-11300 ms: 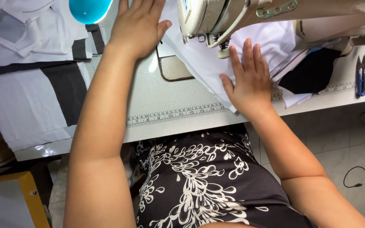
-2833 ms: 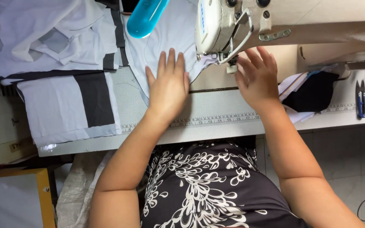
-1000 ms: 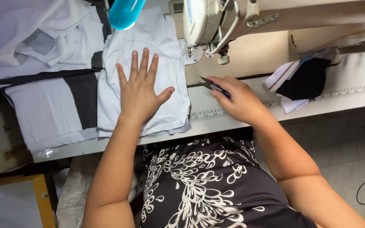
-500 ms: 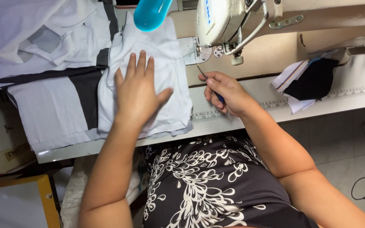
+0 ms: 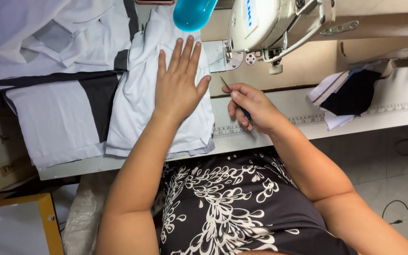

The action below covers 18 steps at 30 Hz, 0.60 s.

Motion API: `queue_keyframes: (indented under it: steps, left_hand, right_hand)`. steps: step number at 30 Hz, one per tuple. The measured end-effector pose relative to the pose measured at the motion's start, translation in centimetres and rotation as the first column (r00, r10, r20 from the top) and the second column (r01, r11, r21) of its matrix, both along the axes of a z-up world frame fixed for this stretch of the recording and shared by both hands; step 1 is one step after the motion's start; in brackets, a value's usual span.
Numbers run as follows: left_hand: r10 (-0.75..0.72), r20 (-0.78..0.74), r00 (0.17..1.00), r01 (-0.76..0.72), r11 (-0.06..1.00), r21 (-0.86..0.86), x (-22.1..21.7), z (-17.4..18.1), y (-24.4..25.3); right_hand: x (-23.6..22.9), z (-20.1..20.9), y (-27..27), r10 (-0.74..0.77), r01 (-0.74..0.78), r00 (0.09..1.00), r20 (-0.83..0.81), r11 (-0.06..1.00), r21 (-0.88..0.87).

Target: A person uses an industrial sewing machine to join fabric pieces and trims excess thread with small scissors.

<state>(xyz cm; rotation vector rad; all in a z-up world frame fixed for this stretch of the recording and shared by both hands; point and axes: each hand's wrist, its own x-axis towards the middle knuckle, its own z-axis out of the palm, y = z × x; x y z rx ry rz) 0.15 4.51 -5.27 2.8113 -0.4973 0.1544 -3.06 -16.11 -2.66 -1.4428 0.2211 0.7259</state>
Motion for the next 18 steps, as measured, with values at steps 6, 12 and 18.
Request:
queue_keyframes:
  steps: [6, 12, 18]
  left_hand:
    - [-0.002, 0.047, 0.999, 0.002, 1.0, -0.004, -0.2, -0.4, 0.6]
    - [-0.027, -0.004, 1.0, 0.026, 0.998, -0.051, -0.1, 0.1, 0.7]
    - [-0.056, -0.042, 0.998, 0.045, 0.976, -0.214, 0.1, 0.4, 0.0]
  right_hand:
    - [0.2, -0.2, -0.1, 0.024, -0.024, 1.0, -0.02, 1.0, 0.016]
    - [-0.7, 0.3, -3.1, 0.306, 0.062, 0.851, 0.426, 0.747, -0.662]
    - [-0.8, 0.4, -7.3, 0.706, 0.46, 0.445, 0.551, 0.348, -0.817]
